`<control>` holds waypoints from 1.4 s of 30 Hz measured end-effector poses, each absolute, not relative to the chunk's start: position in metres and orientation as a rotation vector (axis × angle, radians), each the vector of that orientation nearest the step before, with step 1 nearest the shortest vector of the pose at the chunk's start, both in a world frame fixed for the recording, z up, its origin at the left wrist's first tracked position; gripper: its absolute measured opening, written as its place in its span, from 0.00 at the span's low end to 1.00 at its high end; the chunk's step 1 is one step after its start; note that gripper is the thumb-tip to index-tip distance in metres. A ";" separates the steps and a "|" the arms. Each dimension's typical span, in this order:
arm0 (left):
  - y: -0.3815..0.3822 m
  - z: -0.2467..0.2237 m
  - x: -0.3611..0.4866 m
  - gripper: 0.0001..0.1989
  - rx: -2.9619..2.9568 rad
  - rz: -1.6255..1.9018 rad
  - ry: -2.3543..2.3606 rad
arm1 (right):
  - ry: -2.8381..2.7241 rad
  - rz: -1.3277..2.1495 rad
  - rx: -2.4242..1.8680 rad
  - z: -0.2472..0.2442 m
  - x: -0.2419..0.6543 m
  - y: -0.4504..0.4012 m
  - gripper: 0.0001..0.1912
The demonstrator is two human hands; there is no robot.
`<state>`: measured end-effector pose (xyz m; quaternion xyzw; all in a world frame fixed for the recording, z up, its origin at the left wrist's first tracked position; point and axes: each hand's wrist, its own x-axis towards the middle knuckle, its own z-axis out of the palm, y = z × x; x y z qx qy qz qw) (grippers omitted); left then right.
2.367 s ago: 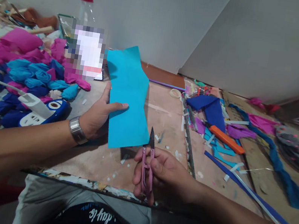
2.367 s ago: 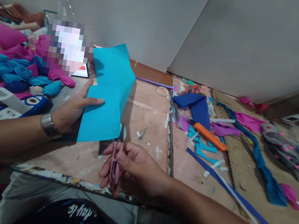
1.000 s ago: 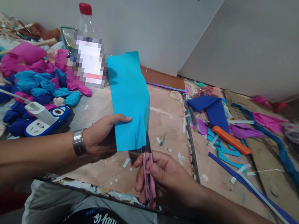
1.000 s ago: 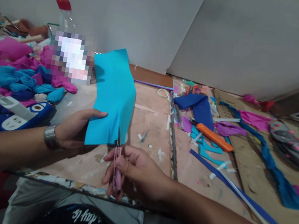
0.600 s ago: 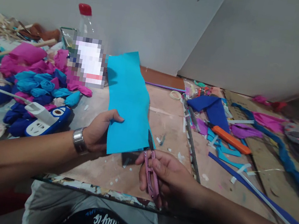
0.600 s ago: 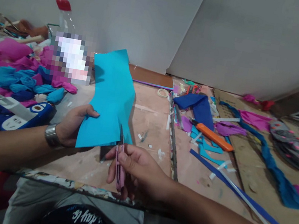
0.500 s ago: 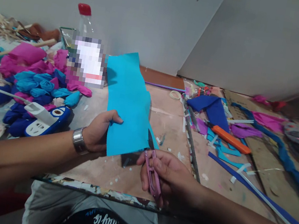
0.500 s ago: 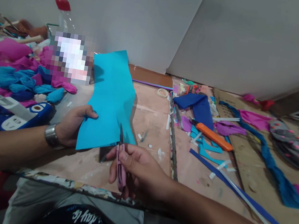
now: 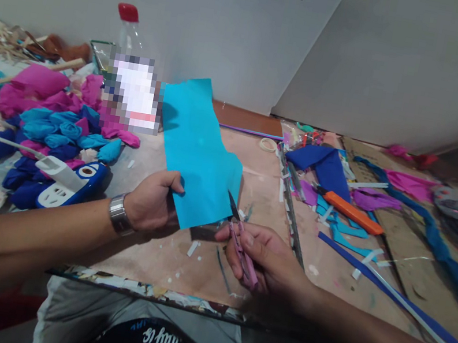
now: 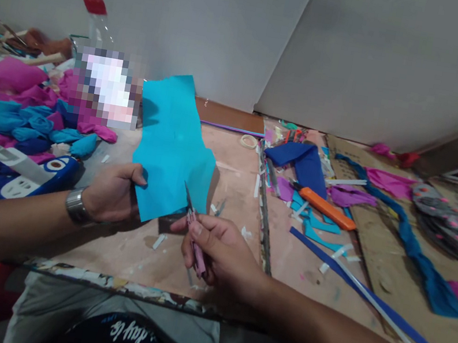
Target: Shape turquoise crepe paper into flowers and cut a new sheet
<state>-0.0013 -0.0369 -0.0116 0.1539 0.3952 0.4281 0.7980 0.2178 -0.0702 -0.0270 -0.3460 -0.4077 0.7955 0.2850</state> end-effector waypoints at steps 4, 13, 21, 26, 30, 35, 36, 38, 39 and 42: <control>-0.037 -0.013 -0.001 0.33 0.340 0.912 0.712 | -1.073 2.125 -0.949 -0.025 0.218 -0.069 0.24; -0.036 -0.022 -0.004 0.36 0.414 0.851 0.668 | -1.040 2.125 -0.960 -0.025 0.219 -0.069 0.24; -0.038 -0.016 -0.001 0.38 0.384 0.859 0.705 | -1.018 2.127 -0.976 -0.015 0.218 -0.070 0.24; -0.036 -0.019 -0.005 0.36 0.408 0.866 0.610 | -1.032 2.109 -0.979 -0.015 0.219 -0.072 0.23; -0.033 -0.022 -0.009 0.35 0.433 0.887 0.550 | -1.069 2.103 -0.979 -0.014 0.221 -0.073 0.23; -0.031 -0.026 -0.012 0.36 0.378 0.914 0.591 | -1.105 2.081 -0.969 -0.014 0.223 -0.073 0.24; -0.030 -0.027 -0.012 0.36 0.365 0.905 0.573 | -1.104 2.092 -0.959 -0.014 0.223 -0.074 0.25; -0.030 -0.029 -0.013 0.36 0.349 0.875 0.505 | -1.090 2.115 -0.941 -0.014 0.222 -0.074 0.24; -0.029 -0.030 -0.014 0.35 0.346 0.856 0.469 | -1.083 2.121 -0.935 -0.014 0.220 -0.074 0.24; -0.030 -0.030 -0.013 0.33 0.324 0.829 0.378 | -1.077 2.121 -0.933 -0.013 0.217 -0.075 0.23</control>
